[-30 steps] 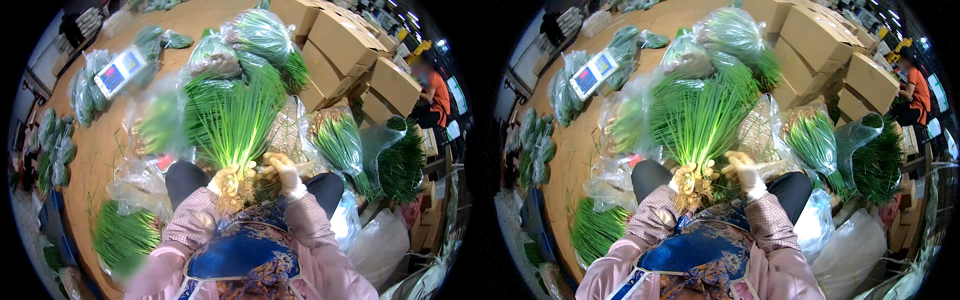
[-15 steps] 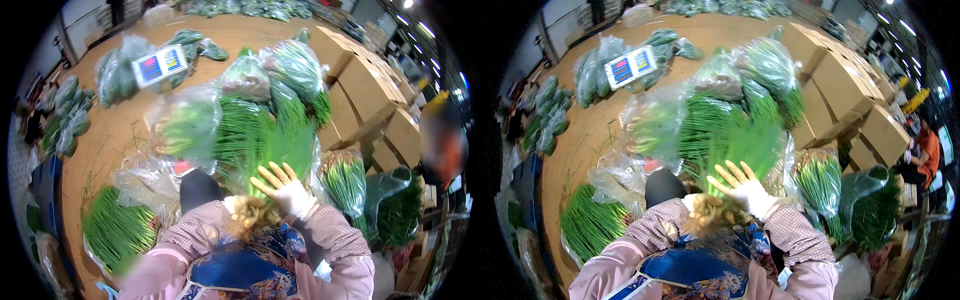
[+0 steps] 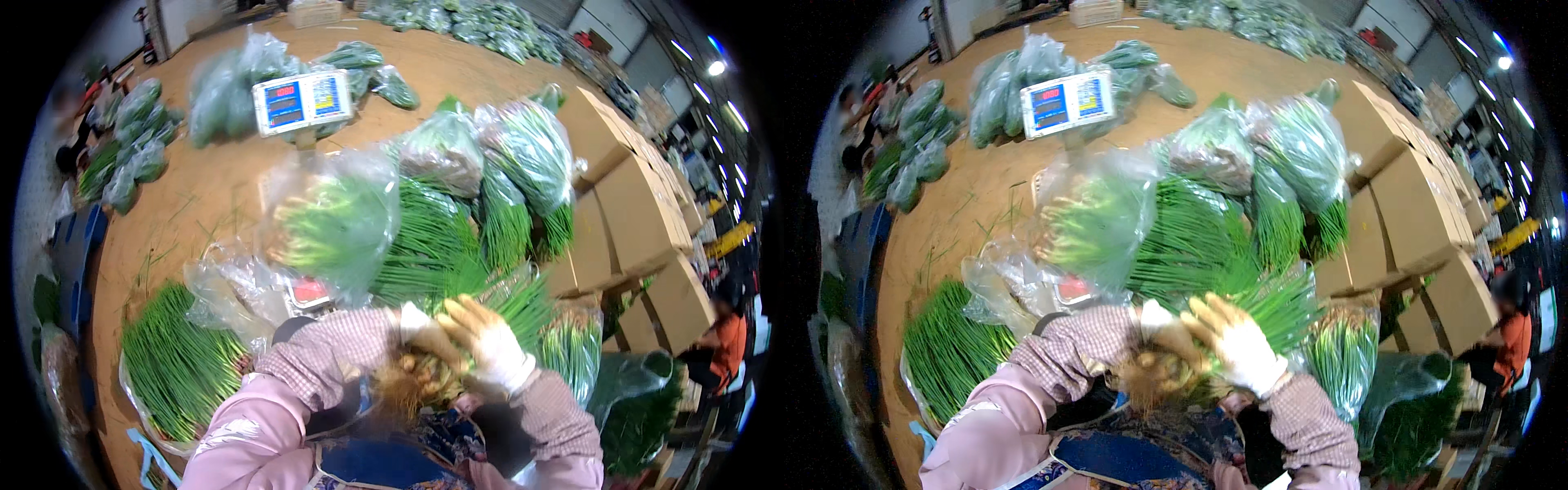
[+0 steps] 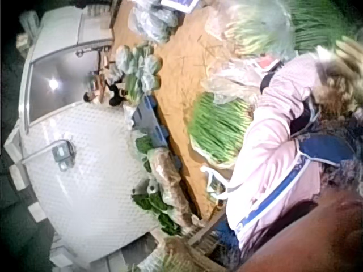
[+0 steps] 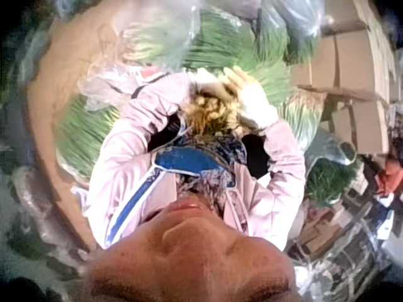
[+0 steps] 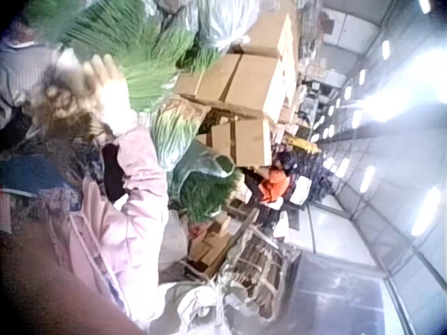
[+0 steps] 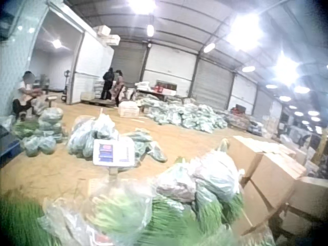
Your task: The person sorts and bags bundles of green onions by hand while seated in a large warehouse. They pick up bunches from the floor, remove outer layers or debris, and place the bundles into clear plastic bags before moving them aside.
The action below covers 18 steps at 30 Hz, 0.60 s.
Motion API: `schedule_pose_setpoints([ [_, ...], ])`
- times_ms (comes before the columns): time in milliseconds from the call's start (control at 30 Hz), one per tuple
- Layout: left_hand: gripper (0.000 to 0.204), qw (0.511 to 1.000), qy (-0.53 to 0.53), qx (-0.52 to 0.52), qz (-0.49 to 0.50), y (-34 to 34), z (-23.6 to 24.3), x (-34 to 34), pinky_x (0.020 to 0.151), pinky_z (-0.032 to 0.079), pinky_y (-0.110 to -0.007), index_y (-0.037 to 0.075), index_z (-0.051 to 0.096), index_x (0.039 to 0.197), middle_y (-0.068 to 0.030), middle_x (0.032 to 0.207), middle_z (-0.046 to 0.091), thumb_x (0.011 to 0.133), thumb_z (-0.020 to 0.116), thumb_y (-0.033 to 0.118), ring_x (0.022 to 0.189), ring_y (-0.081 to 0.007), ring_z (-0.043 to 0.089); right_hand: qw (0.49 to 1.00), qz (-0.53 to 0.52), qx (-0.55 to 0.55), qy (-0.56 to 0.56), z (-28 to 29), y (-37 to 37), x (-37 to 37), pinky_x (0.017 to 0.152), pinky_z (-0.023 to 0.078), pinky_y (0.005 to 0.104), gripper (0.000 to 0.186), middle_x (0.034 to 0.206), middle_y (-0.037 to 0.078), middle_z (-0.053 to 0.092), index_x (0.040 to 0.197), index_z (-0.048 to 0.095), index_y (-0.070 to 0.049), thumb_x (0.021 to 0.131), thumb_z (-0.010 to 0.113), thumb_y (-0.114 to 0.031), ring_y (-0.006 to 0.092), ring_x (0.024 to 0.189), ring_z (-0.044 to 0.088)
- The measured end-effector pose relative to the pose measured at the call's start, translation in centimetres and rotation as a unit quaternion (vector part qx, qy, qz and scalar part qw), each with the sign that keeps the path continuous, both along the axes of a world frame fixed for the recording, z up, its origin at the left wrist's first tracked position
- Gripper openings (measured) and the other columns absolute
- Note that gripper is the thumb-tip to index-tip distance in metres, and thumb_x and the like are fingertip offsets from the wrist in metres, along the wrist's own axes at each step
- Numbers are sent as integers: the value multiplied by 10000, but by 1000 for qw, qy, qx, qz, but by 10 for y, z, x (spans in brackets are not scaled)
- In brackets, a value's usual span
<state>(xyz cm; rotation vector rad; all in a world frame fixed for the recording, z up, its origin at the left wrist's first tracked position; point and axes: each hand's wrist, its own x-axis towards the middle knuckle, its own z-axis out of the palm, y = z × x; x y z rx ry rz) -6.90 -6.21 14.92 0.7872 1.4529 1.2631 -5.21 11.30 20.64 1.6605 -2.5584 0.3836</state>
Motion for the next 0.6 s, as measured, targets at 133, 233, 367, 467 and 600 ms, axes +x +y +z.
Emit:
schedule_pose_setpoints([
  [133, 364, 984, 112, 124, 59, -2, -3, 3, 560, 476, -260, 68, 610, 1010, -63, 787, 632, 856, 564, 395, 634, -133, 566, 998, 21, 14, -53, -26, 0, -8, 799, 468, 400, 524, 890, 155, 571, 1118, 494, 10, 646, 654, -152, 332, 849, 562],
  [233, 422, 966, 151, 76, 198, -48, -7, -13, 606, 476, -287, 72, 602, 1016, -53, 833, 632, 842, 564, 454, 722, -144, 579, 997, 17, 55, -50, -37, -6, -31, 751, 465, 380, 579, 821, 120, 563, 1122, 491, -2, 607, 694, -172, 292, 777, 566],
  [367, 743, 602, 535, -33, 592, -80, 11, -33, 1049, 265, -411, 56, 406, 1296, -147, 1333, 407, 745, 638, 497, 1261, -309, 357, 992, -114, 47, -25, -48, 5, -80, 590, 485, 361, 632, 702, 62, 563, 1073, 509, -24, 600, 786, -339, 226, 633, 564],
  [467, 809, 561, 499, -245, 613, -74, -1, -39, 1072, 151, -502, 78, 355, 1345, -145, 1409, 307, 702, 664, 461, 1347, -371, 147, 979, -186, 88, 4, -72, 15, -125, 545, 462, 373, 506, 696, 102, 587, 1025, 531, -39, 646, 771, -272, 243, 603, 565],
  [600, 528, 532, 479, -359, 599, -99, -75, -72, 1044, 205, -505, 135, 528, 1139, -86, 1388, 348, 704, 647, 411, 1359, -344, 138, 953, -174, 238, 65, -73, -25, -169, 596, 459, 412, 296, 693, 136, 571, 842, 504, -45, 569, 618, -59, 320, 667, 585],
])
